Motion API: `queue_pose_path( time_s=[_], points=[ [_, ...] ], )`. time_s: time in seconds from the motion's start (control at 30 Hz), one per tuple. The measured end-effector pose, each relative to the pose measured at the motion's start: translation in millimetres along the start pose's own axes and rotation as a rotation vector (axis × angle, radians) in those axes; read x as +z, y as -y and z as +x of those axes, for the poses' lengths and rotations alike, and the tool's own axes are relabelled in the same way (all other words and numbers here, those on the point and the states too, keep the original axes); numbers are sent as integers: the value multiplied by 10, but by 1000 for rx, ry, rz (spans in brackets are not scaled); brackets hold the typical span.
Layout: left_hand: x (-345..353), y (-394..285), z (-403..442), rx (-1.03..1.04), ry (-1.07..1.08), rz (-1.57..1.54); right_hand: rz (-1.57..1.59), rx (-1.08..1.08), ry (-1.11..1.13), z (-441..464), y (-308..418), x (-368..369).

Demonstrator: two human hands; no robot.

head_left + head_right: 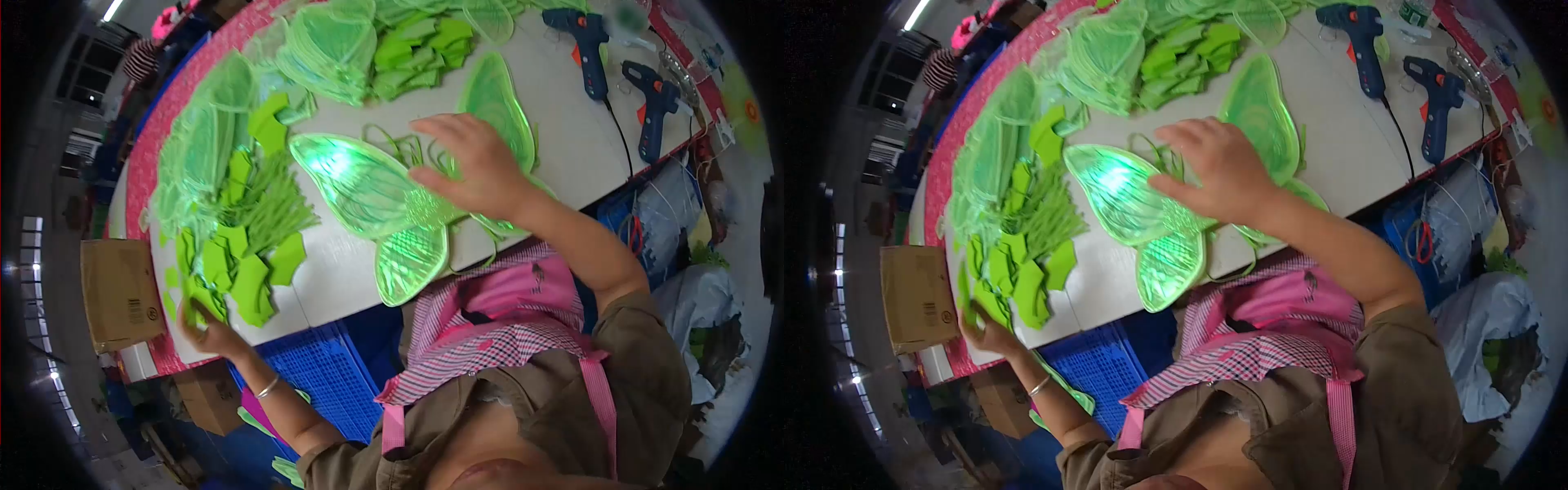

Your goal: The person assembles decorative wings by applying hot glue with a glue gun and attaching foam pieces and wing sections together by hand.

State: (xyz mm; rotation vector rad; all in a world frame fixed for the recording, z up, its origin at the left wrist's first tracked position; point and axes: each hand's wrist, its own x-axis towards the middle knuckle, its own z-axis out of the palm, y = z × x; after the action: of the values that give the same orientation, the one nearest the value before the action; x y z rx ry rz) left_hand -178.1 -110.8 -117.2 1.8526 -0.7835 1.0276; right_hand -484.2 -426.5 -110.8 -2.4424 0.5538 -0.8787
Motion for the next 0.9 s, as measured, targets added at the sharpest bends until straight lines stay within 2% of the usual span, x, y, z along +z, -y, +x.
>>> queue_pose_path(
  time_s=[0.03, 0.1, 0.17, 0.27, 0.33, 0.4, 0.47, 0.57, 0.7, 0.8, 0.9],
  points=[
    [94, -528, -101, 138, 162, 22, 157, 86, 9, -18, 19, -131],
    [317, -1144, -391, 449, 405, -250, 563, 413, 300, -202, 27, -236],
    [491, -1574, -700, 622, 591, -300, 907, 783, 568, -339, 0, -280],
    [733, -2033, -900, 619, 687, -484, 901, 794, 644, -514, -66, -270],
    [822, -2131, -960, 647, 716, -497, 905, 837, 550, -502, -189, -331],
    [838, -2054, -979, 531, 764, -525, 953, 884, 461, -472, -319, -371],
    [842, -1940, -974, 455, 807, -517, 939, 892, 494, -387, -402, -384],
    [868, -1892, -925, 486, 884, -484, 957, 905, 493, -279, -431, -309],
    [915, -2056, -842, 586, 1111, -388, 852, 934, 533, -208, -397, -236],
    [1007, -2084, -870, 652, 1231, -350, 179, 569, 521, -220, -309, -315],
    [1006, -2084, -881, 657, 1255, -328, -20, 204, 376, -333, -271, -407]
  ],
)
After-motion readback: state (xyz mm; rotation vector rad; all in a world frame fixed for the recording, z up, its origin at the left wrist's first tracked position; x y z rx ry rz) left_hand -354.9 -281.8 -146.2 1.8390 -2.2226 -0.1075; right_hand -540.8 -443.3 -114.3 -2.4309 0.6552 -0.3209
